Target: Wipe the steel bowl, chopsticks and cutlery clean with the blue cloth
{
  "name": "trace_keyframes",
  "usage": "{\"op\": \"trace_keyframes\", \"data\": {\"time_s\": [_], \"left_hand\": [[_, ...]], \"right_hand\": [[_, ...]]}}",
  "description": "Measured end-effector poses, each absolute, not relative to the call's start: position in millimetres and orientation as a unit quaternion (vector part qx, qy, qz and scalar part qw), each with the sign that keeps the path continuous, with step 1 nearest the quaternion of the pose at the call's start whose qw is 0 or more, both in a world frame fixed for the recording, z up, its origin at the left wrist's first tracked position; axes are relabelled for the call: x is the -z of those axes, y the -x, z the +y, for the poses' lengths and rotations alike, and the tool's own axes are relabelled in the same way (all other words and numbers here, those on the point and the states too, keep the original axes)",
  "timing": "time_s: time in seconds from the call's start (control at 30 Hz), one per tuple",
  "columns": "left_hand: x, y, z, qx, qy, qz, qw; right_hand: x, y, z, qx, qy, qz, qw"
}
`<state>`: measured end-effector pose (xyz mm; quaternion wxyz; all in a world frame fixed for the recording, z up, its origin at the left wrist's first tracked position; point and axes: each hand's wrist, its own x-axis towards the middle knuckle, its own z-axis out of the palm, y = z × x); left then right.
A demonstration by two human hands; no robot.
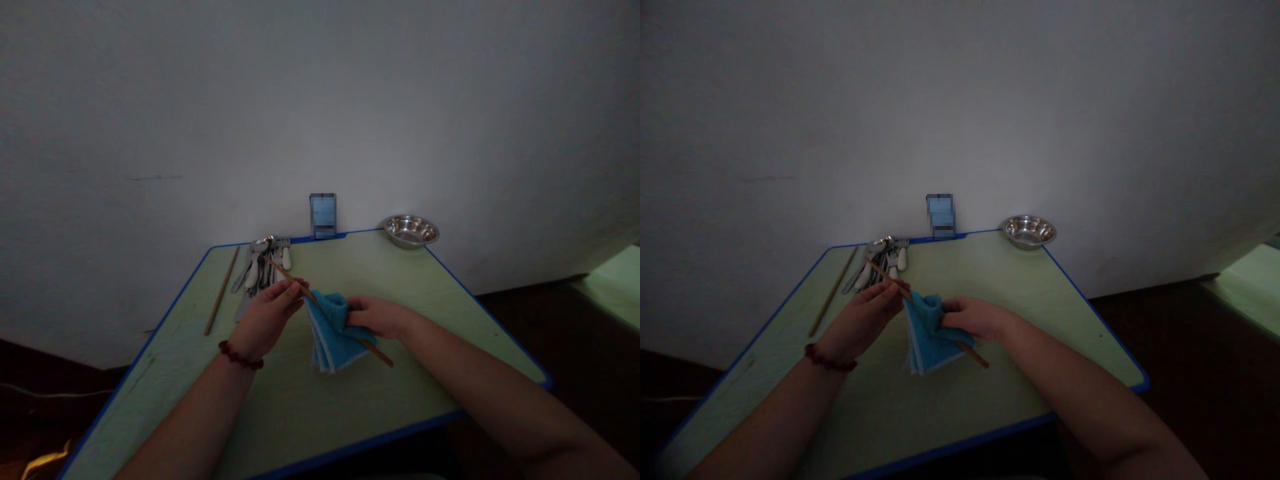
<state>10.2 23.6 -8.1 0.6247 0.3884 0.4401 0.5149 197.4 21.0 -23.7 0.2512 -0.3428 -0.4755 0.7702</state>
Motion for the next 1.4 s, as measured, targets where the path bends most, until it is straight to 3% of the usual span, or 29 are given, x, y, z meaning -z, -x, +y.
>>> {"op": "trace_keyframes", "data": {"time_s": [1.4], "left_hand": [[12,-18,23,-0.536,-0.385,0.449,0.603]], "right_hand": [[29,-198,25,-0.751,0.329,-0.52,0.24]]}}
